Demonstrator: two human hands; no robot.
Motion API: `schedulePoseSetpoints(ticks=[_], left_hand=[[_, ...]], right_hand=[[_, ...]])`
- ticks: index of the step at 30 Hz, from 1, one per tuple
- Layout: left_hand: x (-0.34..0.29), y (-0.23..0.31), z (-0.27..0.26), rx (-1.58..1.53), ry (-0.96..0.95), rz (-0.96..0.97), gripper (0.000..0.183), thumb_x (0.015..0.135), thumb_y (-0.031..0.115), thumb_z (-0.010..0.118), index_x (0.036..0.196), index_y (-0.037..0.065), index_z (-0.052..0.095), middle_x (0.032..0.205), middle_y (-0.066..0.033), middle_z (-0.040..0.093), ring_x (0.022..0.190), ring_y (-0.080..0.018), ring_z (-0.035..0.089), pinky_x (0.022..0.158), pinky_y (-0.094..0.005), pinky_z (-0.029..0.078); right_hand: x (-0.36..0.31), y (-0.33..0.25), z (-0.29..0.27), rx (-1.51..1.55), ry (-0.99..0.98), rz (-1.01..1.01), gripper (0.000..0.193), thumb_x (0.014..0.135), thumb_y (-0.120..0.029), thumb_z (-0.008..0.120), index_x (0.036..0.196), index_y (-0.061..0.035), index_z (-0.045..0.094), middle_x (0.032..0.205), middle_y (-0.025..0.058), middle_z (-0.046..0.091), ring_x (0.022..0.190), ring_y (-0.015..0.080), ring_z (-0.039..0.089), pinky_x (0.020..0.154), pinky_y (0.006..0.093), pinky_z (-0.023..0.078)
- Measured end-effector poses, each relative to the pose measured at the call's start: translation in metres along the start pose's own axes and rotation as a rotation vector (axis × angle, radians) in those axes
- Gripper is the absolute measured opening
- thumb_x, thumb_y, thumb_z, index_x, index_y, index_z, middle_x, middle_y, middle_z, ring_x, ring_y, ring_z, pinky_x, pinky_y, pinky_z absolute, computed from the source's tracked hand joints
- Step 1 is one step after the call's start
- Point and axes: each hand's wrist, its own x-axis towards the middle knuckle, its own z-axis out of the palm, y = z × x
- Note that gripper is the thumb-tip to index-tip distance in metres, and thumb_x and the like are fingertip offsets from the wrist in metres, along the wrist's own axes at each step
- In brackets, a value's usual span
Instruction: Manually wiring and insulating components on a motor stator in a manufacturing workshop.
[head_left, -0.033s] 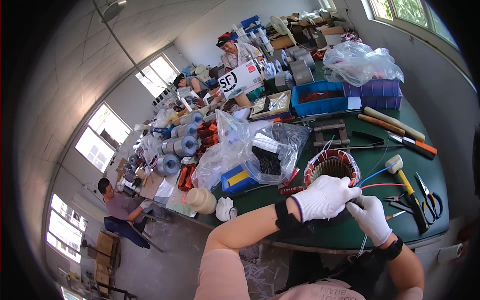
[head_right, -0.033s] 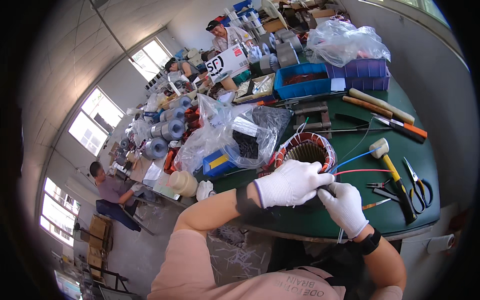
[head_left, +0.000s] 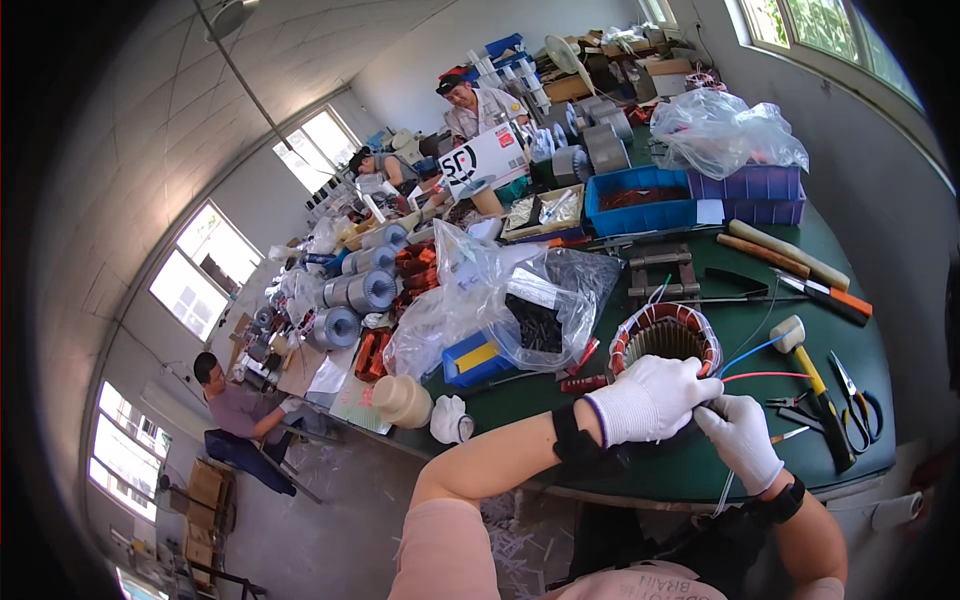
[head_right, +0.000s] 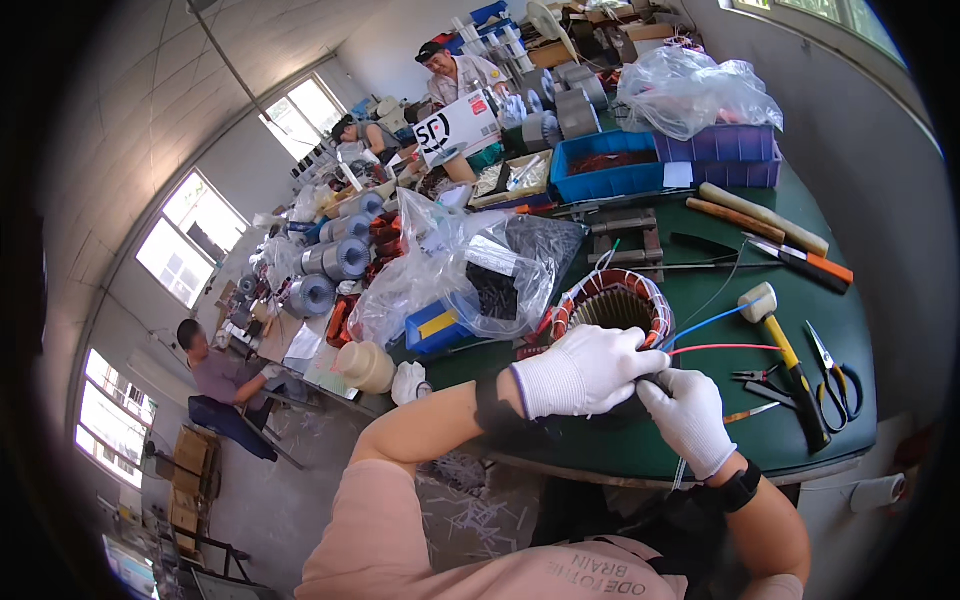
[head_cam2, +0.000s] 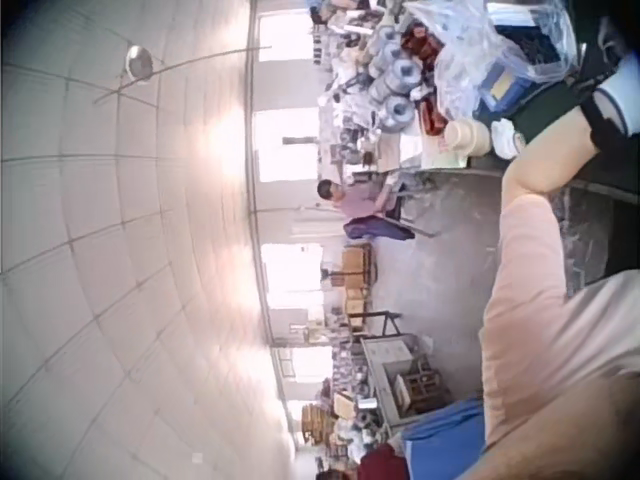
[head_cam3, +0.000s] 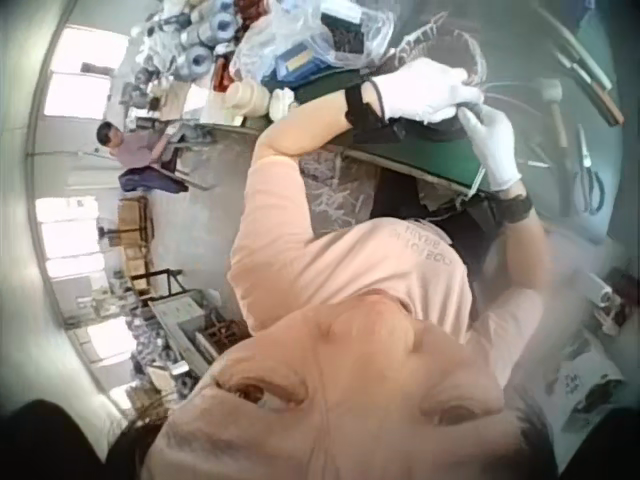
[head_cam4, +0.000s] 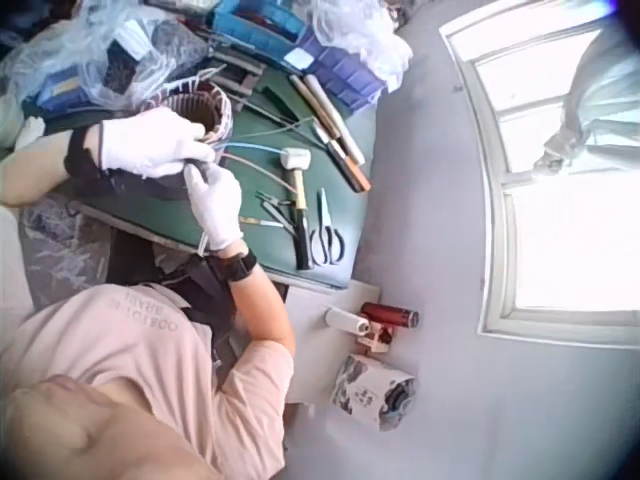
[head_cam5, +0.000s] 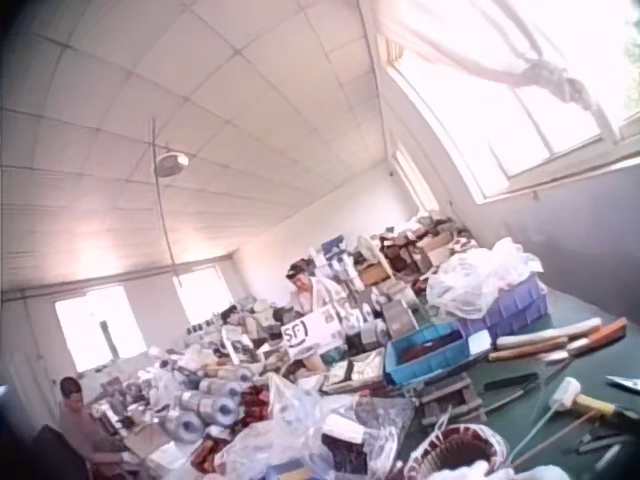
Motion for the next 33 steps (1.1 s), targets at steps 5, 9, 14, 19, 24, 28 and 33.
schedulePoseSetpoints(ticks=[5,9,14,19,24,28,33], left_hand=[[-0.003,-0.016,0.022,-0.216,0.145,0.062,0.035,0.085,0.013,0.06,0.12,0.012,0.055,0.094,-0.0154,0.051,0.082,-0.0328,0.062,0.069,-0.0444,0.053],[-0.005,-0.021,0.021,-0.273,0.14,0.115,0.037,0.085,0.013,0.061,0.12,0.011,0.054,0.092,-0.0161,0.05,0.077,-0.0334,0.062,0.065,-0.0441,0.053],[-0.002,-0.02,0.022,-0.314,0.163,0.134,0.035,0.083,0.01,0.062,0.117,0.008,0.054,0.093,-0.0188,0.053,0.075,-0.0362,0.065,0.064,-0.0459,0.054],[0.0,-0.02,0.027,-0.313,0.218,0.116,0.036,0.079,0.007,0.063,0.114,0.005,0.054,0.092,-0.0202,0.054,0.075,-0.0357,0.067,0.064,-0.0436,0.055],[0.002,-0.018,0.023,-0.304,0.197,0.1,0.035,0.078,0.006,0.063,0.112,0.004,0.056,0.092,-0.0219,0.056,0.076,-0.0366,0.067,0.066,-0.0439,0.055],[0.001,-0.018,0.025,-0.299,0.181,0.072,0.035,0.079,0.009,0.063,0.113,0.006,0.057,0.094,-0.021,0.056,0.079,-0.0363,0.067,0.069,-0.046,0.055],[-0.012,-0.015,0.027,-0.206,0.223,0.095,0.036,0.081,0.015,0.061,0.117,0.012,0.057,0.093,-0.0181,0.055,0.077,-0.036,0.066,0.067,-0.0462,0.054]], right_hand=[[0.009,0.001,-0.005,-0.002,-0.093,0.082,0.032,0.083,-0.026,0.061,0.076,0.0049,0.067,0.057,0.0167,0.058,0.053,0.0248,0.059,0.056,0.0375,0.046],[0.01,-0.008,-0.014,-0.036,-0.155,0.145,0.033,0.083,-0.026,0.063,0.077,0.006,0.068,0.054,0.0125,0.057,0.051,0.0206,0.059,0.054,0.0357,0.046],[0.015,0.003,-0.014,-0.108,-0.122,0.153,0.032,0.081,-0.025,0.065,0.074,0.0066,0.067,0.052,0.0133,0.057,0.049,0.0212,0.058,0.053,0.0358,0.046],[0.02,-0.005,-0.016,-0.172,-0.119,0.172,0.03,0.08,-0.022,0.068,0.072,0.0066,0.066,0.051,0.0142,0.056,0.047,0.022,0.057,0.051,0.0365,0.045],[0.023,0.001,-0.012,-0.116,-0.07,0.167,0.025,0.08,-0.016,0.068,0.071,0.0067,0.065,0.053,0.0122,0.057,0.048,0.0173,0.055,0.05,0.0344,0.043],[0.019,0.001,0.0,0.077,-0.02,0.159,0.021,0.084,-0.01,0.065,0.076,0.0096,0.065,0.059,0.0048,0.059,0.057,0.0095,0.052,0.053,0.03,0.042],[-0.002,0.01,0.011,0.31,-0.071,0.028,0.027,0.094,-0.024,0.058,0.086,0.0014,0.064,0.068,-0.0027,0.054,0.058,0.005,0.045,0.051,0.0227,0.034]])
